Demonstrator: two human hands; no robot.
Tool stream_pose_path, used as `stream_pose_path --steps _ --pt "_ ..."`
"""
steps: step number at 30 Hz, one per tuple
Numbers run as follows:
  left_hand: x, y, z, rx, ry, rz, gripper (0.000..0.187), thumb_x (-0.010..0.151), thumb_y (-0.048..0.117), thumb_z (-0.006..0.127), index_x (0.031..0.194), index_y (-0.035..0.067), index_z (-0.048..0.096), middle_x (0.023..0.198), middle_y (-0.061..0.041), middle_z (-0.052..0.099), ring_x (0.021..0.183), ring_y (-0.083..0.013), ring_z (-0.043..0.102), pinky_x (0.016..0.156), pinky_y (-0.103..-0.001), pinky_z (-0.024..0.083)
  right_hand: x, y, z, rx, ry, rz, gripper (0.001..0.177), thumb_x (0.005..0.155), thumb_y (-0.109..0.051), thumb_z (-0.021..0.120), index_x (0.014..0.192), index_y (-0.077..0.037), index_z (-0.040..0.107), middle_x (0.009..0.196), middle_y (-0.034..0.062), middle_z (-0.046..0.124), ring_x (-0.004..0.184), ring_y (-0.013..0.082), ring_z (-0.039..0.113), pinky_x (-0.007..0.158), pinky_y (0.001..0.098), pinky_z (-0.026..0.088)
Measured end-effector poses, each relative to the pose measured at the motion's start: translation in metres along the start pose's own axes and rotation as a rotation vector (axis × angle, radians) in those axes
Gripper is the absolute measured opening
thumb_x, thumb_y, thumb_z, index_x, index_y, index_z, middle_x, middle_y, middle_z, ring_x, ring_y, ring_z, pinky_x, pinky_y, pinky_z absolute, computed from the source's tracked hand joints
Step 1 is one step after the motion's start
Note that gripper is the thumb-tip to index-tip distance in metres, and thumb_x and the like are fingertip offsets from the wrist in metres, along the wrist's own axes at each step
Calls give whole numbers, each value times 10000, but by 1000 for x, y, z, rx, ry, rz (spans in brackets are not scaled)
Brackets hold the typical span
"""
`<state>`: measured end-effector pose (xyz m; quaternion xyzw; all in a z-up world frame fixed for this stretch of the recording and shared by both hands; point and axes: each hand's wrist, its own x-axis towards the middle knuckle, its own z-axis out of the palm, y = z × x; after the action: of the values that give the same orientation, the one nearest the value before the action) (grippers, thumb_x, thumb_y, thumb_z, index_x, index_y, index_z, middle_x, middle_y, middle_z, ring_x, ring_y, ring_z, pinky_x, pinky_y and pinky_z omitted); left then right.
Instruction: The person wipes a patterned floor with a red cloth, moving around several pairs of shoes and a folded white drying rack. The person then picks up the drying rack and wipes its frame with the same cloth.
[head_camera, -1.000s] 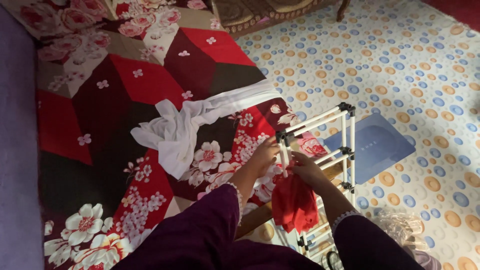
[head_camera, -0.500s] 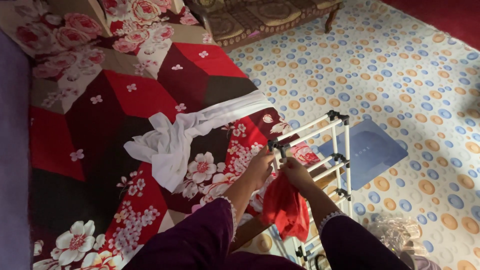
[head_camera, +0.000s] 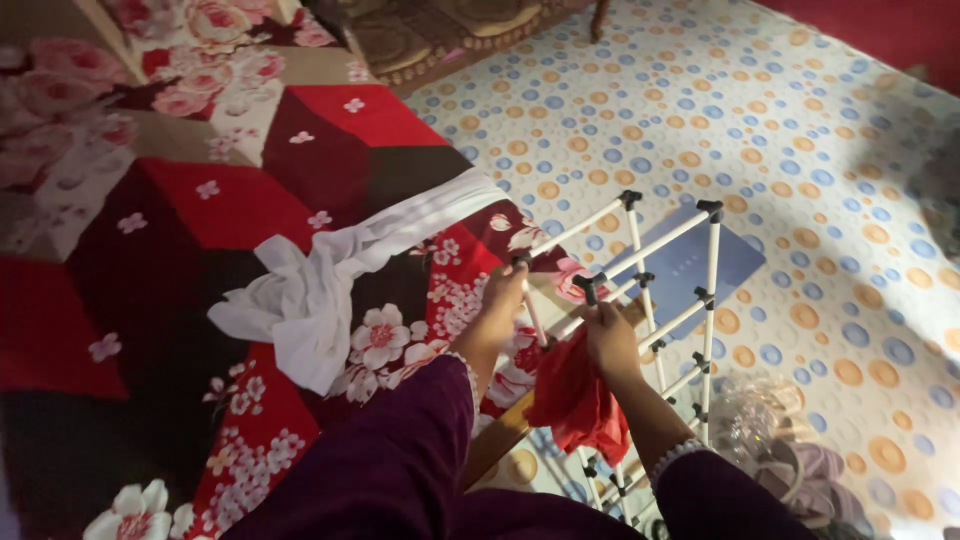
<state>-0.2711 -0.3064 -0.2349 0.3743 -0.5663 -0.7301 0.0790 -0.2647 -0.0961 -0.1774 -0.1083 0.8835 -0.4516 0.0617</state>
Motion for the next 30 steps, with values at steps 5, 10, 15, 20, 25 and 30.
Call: stream_pose_path --steps 5,10,15,20,25,30 --pt "32 -46 23 158 264 274 471 909 403 740 1070 -19 605 887 -117 632 762 -239 591 687 -410 475 -33 -10 -35 -20 110 131 354 1020 -315 515 1247 -85 659 887 195 700 818 322 674 763 422 505" --pt "22 -53 43 105 305 412 431 839 282 774 1037 -66 615 978 -215 688 896 -362 683 808 -439 531 -68 -27 -68 65 234 211 276 999 -263 544 1121 -56 682 806 116 714 740 238 683 713 376 517" --pt "-10 -41 53 114 405 408 504 840 224 746 1171 -83 521 1098 -240 614 974 -359 645 840 -445 524 -109 -43 -105 72 403 235 255 1044 -263 516 1083 -62 668 790 100 694 719 222 659 695 369 499" --pt "-86 -18 102 375 211 709 263 794 101 705 1027 -19 678 1080 -190 655 1029 -357 618 905 -436 478 -142 -52 -135 101 544 285 224 1058 -235 519 1070 -63 662 803 92 680 731 178 619 697 334 489" --pt "-193 20 165 -32 -793 547 191 969 140 552 1084 32 658 1023 -75 726 980 -156 701 866 -278 533 -177 -47 -156 104 679 328 229 1071 -218 502 1063 -57 664 808 69 645 730 154 569 698 309 473" --pt "-305 48 202 147 -1290 368 353 1031 337 610 1194 29 671 963 -89 722 870 -137 664 781 -300 536 -210 -25 -178 60 824 368 202 1086 -201 543 1132 -28 638 778 115 545 723 182 465 676 344 430"
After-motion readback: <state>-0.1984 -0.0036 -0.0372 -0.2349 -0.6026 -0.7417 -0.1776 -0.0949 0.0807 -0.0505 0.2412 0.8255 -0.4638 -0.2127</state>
